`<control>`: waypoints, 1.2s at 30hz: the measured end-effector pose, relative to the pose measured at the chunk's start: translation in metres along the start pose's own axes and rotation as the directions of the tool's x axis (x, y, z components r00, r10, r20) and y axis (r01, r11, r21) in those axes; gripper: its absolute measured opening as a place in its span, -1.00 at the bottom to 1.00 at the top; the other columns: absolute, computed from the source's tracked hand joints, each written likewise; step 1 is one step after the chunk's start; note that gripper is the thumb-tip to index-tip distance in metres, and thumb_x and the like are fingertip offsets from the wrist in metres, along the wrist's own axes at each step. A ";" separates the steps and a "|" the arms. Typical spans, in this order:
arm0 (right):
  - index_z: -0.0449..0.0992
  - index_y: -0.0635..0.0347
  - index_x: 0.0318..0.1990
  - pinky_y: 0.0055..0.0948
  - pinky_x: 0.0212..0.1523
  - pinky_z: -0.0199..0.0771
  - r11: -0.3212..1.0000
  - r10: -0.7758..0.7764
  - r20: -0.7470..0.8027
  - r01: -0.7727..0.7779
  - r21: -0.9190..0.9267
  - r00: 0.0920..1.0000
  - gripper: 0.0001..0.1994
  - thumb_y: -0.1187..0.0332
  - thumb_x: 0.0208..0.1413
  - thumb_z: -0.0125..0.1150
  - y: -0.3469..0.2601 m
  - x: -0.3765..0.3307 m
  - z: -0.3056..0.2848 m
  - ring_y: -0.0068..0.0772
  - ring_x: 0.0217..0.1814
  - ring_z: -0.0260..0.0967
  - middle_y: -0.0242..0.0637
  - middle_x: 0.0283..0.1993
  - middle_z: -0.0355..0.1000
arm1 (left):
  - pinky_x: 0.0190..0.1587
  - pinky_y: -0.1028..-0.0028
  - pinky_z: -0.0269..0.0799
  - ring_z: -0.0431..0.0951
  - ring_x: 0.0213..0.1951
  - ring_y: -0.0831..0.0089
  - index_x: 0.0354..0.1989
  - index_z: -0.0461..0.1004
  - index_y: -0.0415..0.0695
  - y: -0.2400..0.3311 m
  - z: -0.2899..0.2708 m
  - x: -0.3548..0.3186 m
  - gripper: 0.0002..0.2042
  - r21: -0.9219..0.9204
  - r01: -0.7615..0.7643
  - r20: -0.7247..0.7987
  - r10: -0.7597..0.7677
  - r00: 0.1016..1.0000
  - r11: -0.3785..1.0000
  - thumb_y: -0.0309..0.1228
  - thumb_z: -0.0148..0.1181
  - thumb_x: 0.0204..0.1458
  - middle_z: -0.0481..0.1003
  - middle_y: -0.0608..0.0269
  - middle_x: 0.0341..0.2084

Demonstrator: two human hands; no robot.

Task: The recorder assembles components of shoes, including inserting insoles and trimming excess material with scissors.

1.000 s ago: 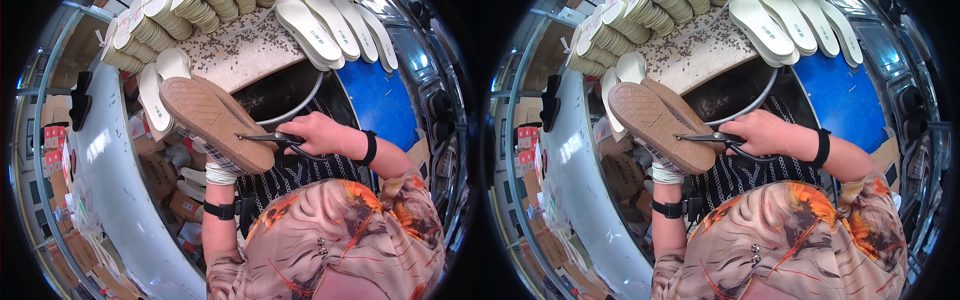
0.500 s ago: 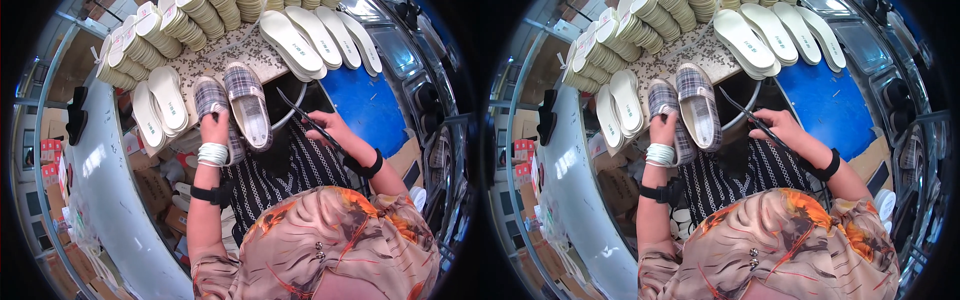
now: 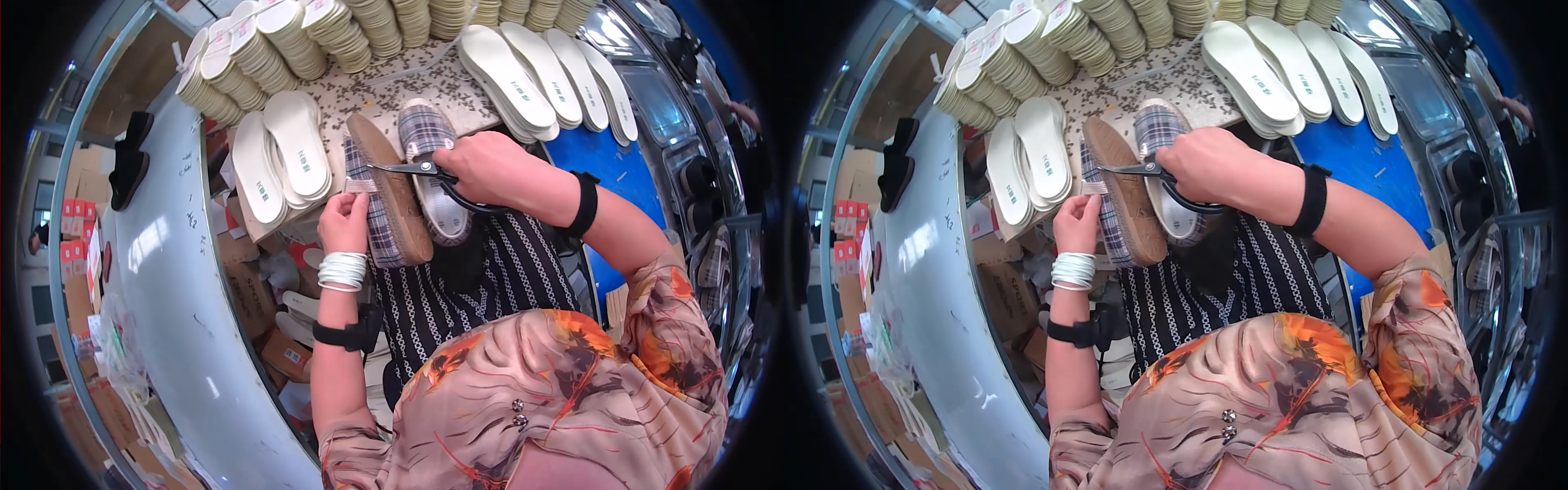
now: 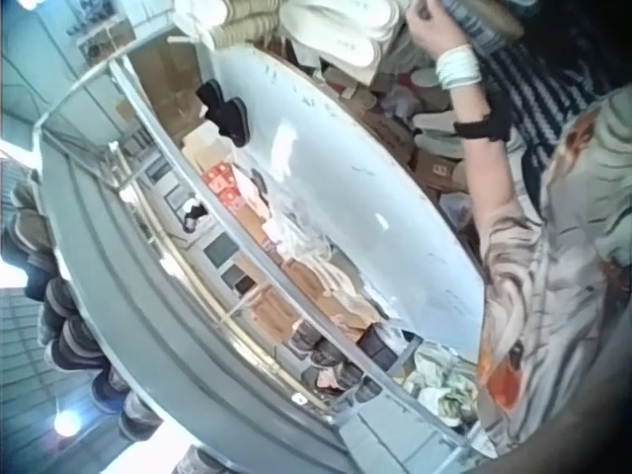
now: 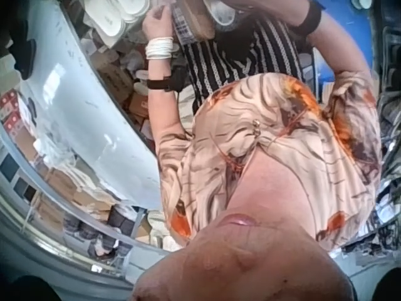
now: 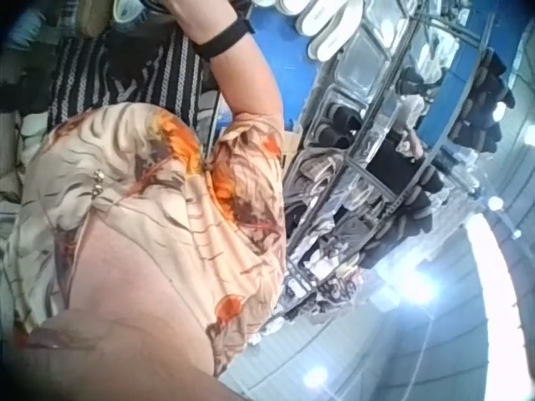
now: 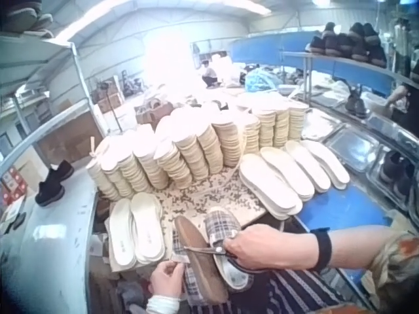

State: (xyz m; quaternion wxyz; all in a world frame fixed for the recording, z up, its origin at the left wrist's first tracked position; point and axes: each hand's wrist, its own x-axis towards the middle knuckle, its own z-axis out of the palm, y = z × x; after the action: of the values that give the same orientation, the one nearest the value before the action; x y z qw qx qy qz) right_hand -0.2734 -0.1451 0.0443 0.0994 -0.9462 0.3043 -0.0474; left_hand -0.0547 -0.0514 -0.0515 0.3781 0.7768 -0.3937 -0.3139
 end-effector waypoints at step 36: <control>0.38 0.18 -0.39 -0.58 -0.67 0.26 0.651 -0.292 0.129 0.296 -0.699 0.948 -0.86 0.36 -0.14 0.07 -0.031 -0.004 -0.024 -0.52 -0.58 0.33 -0.41 -0.56 0.30 | -0.33 0.44 0.37 0.46 -0.45 0.29 -0.52 0.39 -0.26 0.026 0.023 -0.032 -0.93 0.084 -0.411 -0.230 0.419 0.878 0.908 -0.52 0.11 -0.16 0.44 0.14 -0.49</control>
State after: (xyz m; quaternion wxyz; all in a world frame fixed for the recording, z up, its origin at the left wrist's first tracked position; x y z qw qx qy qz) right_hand -0.2627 -0.1221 0.0738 -0.2807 -0.9474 0.1414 0.0604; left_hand -0.0979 -0.0425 -0.0358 0.4689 0.7130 -0.5069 -0.1217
